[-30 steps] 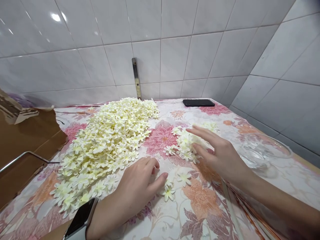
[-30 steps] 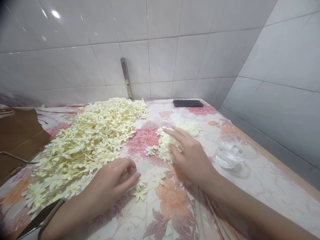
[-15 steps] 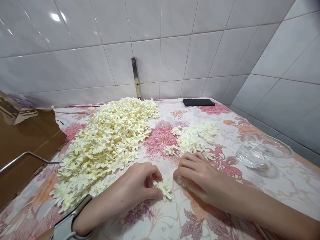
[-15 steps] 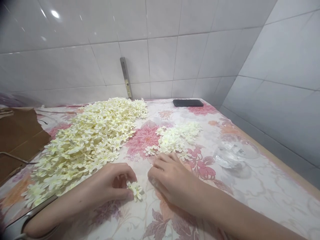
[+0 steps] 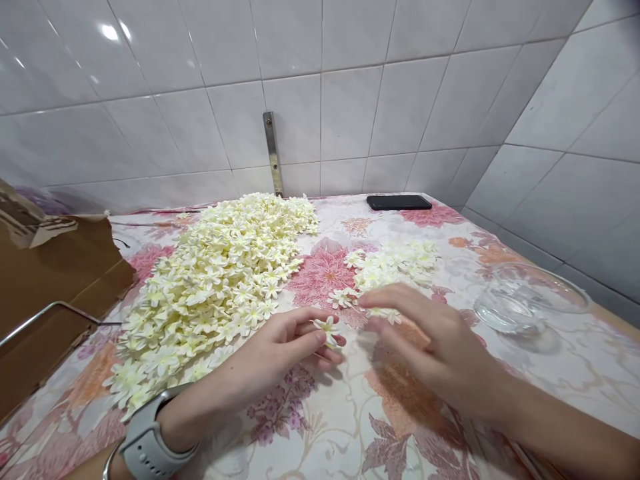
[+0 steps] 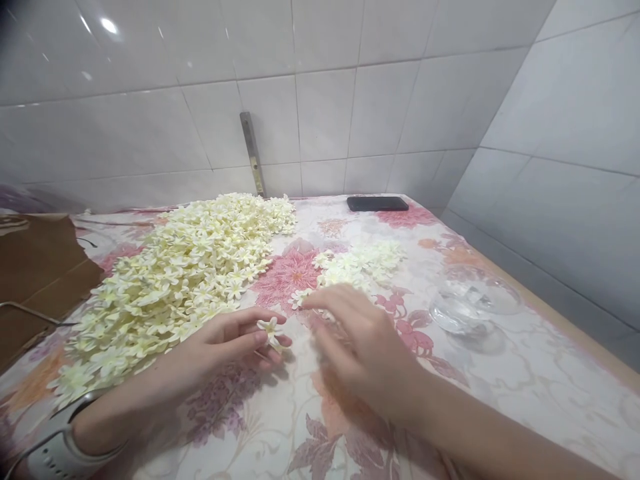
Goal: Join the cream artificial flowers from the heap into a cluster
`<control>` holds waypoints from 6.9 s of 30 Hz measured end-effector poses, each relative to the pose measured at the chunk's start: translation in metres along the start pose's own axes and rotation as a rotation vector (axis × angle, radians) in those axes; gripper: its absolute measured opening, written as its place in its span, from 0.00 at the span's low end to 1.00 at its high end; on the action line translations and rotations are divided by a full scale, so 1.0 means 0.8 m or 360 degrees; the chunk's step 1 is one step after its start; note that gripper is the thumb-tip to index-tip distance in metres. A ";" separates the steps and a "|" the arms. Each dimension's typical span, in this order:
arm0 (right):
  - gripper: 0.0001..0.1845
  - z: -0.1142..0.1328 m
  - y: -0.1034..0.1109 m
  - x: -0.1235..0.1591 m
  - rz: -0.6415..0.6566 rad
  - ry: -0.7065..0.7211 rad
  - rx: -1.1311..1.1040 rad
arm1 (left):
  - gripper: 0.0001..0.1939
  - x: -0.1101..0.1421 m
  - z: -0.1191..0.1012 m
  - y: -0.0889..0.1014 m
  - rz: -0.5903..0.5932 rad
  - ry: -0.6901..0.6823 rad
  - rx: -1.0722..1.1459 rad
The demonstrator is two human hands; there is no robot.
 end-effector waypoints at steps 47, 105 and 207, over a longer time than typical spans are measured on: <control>0.20 -0.028 -0.056 0.036 0.0374 -0.0963 -0.0999 | 0.06 0.013 -0.008 -0.017 -0.0023 -0.0189 -0.0099; 0.12 0.001 -0.054 0.018 0.0513 -0.0377 -0.0535 | 0.07 0.007 0.000 0.000 -0.0261 -0.0127 -0.0128; 0.07 -0.014 -0.046 0.031 0.0308 -0.0619 -0.0788 | 0.08 0.012 0.002 -0.018 -0.0181 -0.0190 -0.0064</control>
Point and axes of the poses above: each hand's wrist, its own x-axis away from the middle knuckle, its own y-axis out of the back of the hand, z = x × y, the point moved 9 cm from there along -x, towards the middle knuckle, and after that the axes turned 10 degrees about -x, right-handed, at the moved point
